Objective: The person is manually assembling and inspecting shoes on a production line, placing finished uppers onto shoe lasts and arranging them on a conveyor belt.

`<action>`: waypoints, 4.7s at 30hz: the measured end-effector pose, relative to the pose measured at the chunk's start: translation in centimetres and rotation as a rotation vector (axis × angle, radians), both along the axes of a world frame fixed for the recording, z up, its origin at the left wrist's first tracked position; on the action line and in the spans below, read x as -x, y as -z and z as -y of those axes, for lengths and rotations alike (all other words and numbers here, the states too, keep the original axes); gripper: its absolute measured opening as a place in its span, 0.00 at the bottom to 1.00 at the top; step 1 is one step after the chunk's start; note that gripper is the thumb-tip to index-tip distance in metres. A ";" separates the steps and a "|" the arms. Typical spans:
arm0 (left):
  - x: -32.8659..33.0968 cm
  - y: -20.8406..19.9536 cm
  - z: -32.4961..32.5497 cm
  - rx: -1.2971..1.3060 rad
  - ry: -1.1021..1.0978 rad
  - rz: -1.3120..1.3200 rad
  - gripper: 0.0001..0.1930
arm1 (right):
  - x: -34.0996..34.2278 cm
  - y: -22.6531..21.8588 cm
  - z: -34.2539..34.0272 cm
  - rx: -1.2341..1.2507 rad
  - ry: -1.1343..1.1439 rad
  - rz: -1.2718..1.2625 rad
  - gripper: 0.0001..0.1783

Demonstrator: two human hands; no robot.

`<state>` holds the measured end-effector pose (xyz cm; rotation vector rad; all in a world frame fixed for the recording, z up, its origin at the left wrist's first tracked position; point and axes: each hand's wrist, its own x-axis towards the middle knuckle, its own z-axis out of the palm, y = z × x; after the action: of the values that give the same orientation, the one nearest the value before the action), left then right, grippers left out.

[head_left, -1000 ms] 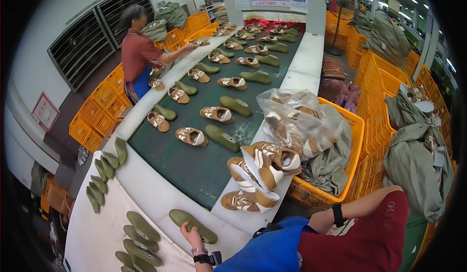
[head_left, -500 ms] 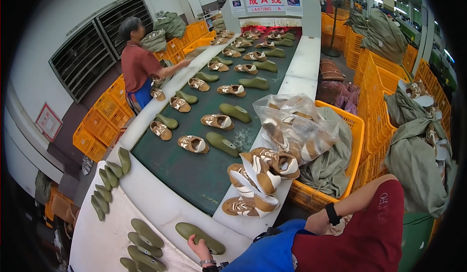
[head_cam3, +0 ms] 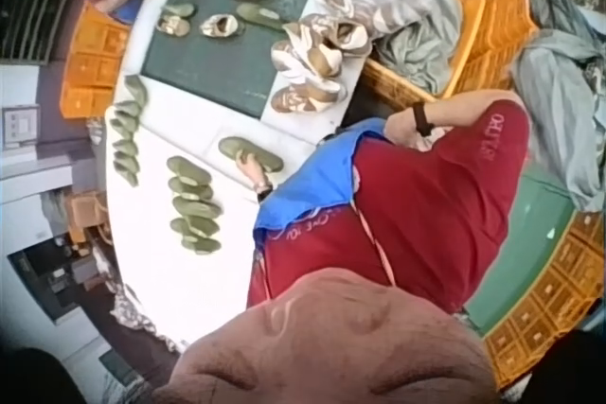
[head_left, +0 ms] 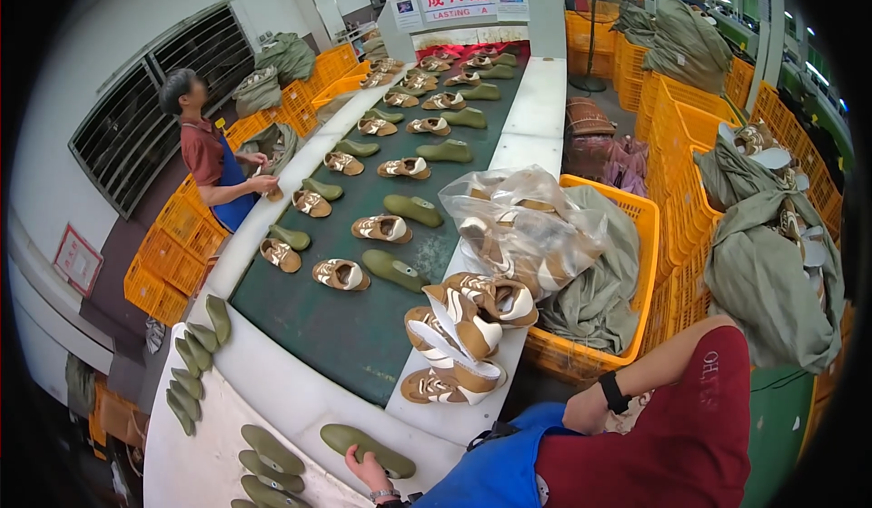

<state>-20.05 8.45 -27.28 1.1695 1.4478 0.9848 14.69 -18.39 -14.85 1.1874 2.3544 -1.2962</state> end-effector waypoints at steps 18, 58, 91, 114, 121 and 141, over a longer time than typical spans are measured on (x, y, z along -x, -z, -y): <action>-0.1 -0.4 0.5 -0.096 -0.032 -0.101 0.17 | 0.2 1.0 0.2 -0.031 -0.045 -0.097 0.17; -5.0 -0.1 -3.4 -0.205 0.350 -0.263 0.26 | -1.6 0.5 1.0 0.257 0.259 -0.205 0.20; 19.4 -6.4 -17.2 0.311 -0.111 -1.015 0.36 | -2.1 6.3 -10.1 0.409 0.029 -0.247 0.17; 13.7 -3.3 -4.7 0.067 0.057 -0.951 0.29 | -0.3 3.5 -0.7 0.260 0.080 0.006 0.23; 5.7 -5.5 7.2 -0.184 0.052 -1.038 0.23 | 1.7 0.8 -1.0 0.220 0.011 0.119 0.18; 2.6 -4.8 5.9 -0.724 0.105 -0.921 0.16 | 1.9 -0.1 1.2 0.130 -0.030 0.118 0.17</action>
<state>-22.69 2.50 -22.44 2.4278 1.7180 0.9623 12.82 -19.58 -14.77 1.1525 2.1619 -1.3097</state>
